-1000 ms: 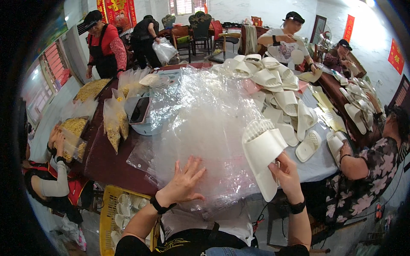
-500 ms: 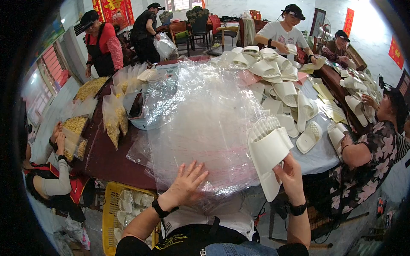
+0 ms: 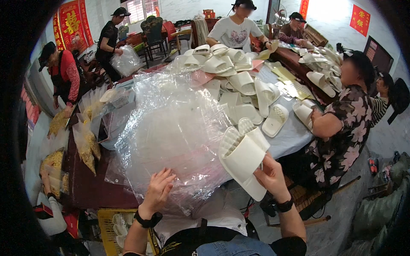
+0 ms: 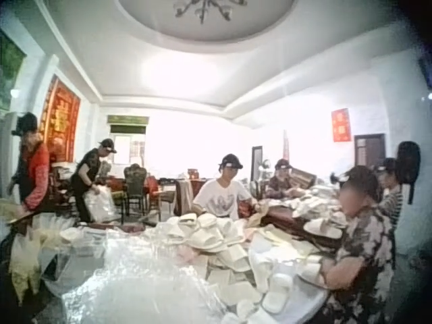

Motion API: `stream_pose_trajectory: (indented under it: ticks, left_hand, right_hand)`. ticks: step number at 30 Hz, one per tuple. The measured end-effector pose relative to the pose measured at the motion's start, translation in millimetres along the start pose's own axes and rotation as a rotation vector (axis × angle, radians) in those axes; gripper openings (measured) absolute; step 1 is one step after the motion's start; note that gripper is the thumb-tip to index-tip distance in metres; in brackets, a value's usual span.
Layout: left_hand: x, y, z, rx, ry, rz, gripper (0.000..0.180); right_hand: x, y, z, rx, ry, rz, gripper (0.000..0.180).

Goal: Packaging white slippers into plastic bags and placing them in a yellow crate.

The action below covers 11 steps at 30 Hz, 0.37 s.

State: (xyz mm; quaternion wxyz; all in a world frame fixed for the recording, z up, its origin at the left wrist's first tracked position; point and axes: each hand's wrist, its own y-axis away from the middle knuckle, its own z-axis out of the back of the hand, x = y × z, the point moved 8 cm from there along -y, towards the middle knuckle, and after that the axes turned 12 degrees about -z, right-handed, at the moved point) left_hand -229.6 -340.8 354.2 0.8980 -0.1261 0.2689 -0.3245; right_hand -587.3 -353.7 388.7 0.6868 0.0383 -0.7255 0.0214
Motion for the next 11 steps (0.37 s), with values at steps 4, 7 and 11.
stream_pose_trajectory:
  ticks: [4,7,11]
  left_hand:
    - [1.4,-5.8,2.5,-0.037,0.19,0.091,0.041]
    - [1.4,-11.7,3.1,-0.081,0.294,0.13,0.042]
    - [9.4,-5.7,5.3,-0.142,0.422,0.204,0.043]
  right_hand:
    - [2.1,15.1,10.1,-0.018,0.061,-0.015,0.044]
    - [1.2,22.9,7.5,0.048,0.034,-0.007,0.044]
    - [5.4,27.1,-8.1,0.127,0.101,0.102,0.059]
